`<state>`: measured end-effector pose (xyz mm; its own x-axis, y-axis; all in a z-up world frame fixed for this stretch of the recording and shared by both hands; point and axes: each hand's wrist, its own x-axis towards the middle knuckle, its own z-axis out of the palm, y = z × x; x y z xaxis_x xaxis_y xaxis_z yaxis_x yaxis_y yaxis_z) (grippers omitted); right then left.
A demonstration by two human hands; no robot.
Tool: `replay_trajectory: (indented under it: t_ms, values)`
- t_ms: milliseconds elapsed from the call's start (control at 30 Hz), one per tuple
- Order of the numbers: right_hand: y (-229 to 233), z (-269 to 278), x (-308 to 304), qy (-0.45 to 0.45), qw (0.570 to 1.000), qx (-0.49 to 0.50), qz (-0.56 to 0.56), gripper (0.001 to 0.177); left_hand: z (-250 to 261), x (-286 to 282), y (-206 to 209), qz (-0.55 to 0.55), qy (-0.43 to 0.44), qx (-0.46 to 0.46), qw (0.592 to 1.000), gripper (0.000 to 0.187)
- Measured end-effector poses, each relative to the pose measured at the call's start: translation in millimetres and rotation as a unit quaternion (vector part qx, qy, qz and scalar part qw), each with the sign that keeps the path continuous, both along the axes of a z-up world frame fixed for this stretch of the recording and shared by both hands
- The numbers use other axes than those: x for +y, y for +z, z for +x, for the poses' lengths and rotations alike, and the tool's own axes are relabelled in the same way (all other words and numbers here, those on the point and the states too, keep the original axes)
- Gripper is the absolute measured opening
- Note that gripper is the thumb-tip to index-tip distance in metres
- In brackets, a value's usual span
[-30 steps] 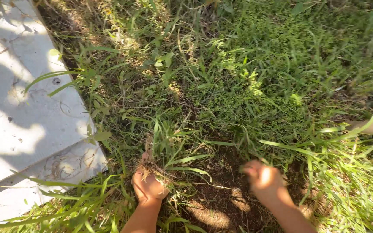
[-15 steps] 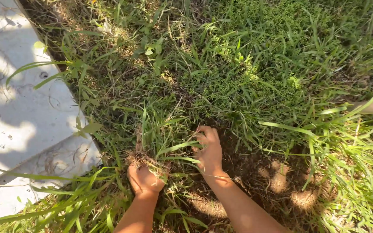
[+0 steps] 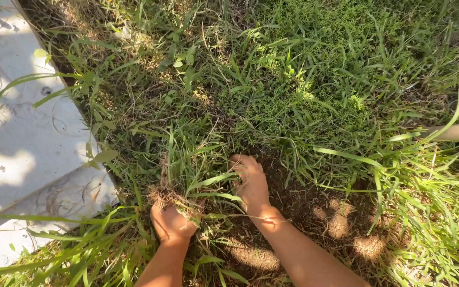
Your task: The person is pulling weeds from the ground by hand.
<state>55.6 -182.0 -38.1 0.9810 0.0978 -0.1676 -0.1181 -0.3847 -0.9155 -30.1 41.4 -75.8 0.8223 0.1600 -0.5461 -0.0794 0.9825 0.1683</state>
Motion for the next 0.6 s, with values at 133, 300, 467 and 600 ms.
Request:
replay_trajectory:
  t_ms: [133,300,467,600]
  values:
    - [-15,7,-9,0.085,0.981,-0.157,-0.074,0.059,-3,10,-23,0.009,0.005,0.046,0.999,0.065]
    - [-12,17,-20,0.113,0.988,-0.094,0.049,0.069,-23,15,-46,0.017,0.015,0.114,0.993,0.068]
    - [13,36,-15,0.2,0.979,0.006,-0.029,0.053,-15,1,-43,0.019,0.012,0.17,0.985,0.072]
    - [62,36,14,-0.108,0.882,0.392,0.239,0.025,0,-14,8,0.135,-0.075,0.207,0.966,0.07]
